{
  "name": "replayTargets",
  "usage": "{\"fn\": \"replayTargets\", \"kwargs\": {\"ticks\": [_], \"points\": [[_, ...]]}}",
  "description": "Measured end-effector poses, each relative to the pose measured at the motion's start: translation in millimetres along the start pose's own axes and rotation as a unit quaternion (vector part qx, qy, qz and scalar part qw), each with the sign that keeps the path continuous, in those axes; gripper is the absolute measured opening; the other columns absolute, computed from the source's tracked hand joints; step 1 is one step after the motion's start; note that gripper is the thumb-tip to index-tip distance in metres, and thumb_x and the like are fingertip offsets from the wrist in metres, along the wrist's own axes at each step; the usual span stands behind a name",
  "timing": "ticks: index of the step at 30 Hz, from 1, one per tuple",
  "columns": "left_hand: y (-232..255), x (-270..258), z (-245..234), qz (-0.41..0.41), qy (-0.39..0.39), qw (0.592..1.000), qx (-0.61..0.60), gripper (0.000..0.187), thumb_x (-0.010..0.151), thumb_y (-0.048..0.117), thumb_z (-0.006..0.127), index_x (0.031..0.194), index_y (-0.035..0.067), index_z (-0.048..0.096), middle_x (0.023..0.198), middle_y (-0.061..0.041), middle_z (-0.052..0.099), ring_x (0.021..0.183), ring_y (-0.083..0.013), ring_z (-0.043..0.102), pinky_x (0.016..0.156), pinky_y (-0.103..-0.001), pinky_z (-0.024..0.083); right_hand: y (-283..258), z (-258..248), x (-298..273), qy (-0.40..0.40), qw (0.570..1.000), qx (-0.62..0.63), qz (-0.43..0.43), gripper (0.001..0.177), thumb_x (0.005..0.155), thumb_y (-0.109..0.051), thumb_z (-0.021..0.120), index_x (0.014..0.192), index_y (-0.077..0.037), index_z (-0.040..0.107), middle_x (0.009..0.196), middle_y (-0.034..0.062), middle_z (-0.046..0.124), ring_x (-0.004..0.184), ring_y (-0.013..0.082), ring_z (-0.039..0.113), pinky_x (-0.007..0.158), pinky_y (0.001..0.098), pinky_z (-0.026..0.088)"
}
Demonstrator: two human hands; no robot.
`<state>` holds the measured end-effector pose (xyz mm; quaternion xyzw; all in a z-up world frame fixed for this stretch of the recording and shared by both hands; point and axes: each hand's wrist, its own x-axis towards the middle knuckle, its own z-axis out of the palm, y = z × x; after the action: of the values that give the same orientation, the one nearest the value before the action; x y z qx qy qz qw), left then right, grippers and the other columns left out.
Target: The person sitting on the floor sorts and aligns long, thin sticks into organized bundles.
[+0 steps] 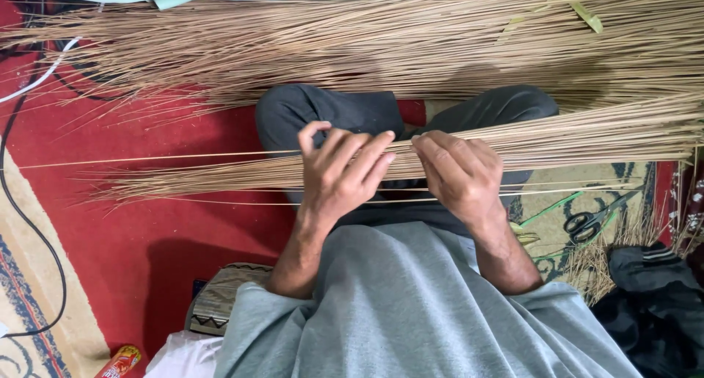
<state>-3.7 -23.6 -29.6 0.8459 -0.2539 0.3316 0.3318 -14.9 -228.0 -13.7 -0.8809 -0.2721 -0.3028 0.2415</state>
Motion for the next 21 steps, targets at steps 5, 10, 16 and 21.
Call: {"fn": "replayTargets", "kwargs": {"ticks": [5, 10, 16, 21], "points": [[-7.9, -0.5, -3.3, 0.016, -0.004, 1.000, 0.010, 0.006, 0.096, 0.015, 0.070, 0.096, 0.017, 0.076, 0.075, 0.002, 0.056, 0.067, -0.0178, 0.056, 0.094, -0.049, 0.045, 1.5, -6.3, 4.3, -0.023, 1.000, 0.017, -0.001, 0.007, 0.096, 0.001, 0.074, 0.096, -0.004, 0.079, 0.092, 0.0114, 0.076, 0.073, 0.0255, 0.074, 0.067, 0.0337, 0.058], [-34.0, -8.8, -28.5, 0.020, -0.025, 0.999, 0.018, 0.011, 0.100, 0.018, 0.068, 0.092, 0.016, 0.076, 0.075, 0.000, 0.056, 0.066, -0.0191, 0.056, 0.092, -0.048, 0.045, 32.5, -8.1, -20.3, -0.008, 1.000, 0.021, 0.000, 0.008, 0.098, 0.004, 0.074, 0.097, 0.000, 0.080, 0.091, 0.0144, 0.076, 0.075, 0.0291, 0.073, 0.068, 0.0348, 0.057], [-22.9, -8.6, -15.4, 0.001, -0.032, 0.999, 0.010, 0.010, 0.100, 0.021, 0.068, 0.100, 0.015, 0.077, 0.077, 0.000, 0.059, 0.068, -0.0204, 0.059, 0.088, -0.046, 0.047, 20.2, -4.7, -13.6, -0.001, 1.000, 0.016, 0.001, 0.006, 0.099, 0.002, 0.077, 0.095, -0.001, 0.081, 0.091, 0.0129, 0.077, 0.076, 0.0275, 0.074, 0.069, 0.0345, 0.057], [0.8, -8.9, 9.0, -0.008, -0.019, 1.000, 0.021, 0.011, 0.097, 0.015, 0.066, 0.102, 0.020, 0.075, 0.072, 0.003, 0.053, 0.064, -0.0163, 0.055, 0.085, -0.042, 0.049, 3.3, -4.0, 0.6, -0.019, 0.999, 0.036, 0.020, 0.003, 0.097, 0.001, 0.080, 0.097, -0.002, 0.081, 0.092, 0.0126, 0.077, 0.079, 0.0288, 0.075, 0.071, 0.0357, 0.059]]}}
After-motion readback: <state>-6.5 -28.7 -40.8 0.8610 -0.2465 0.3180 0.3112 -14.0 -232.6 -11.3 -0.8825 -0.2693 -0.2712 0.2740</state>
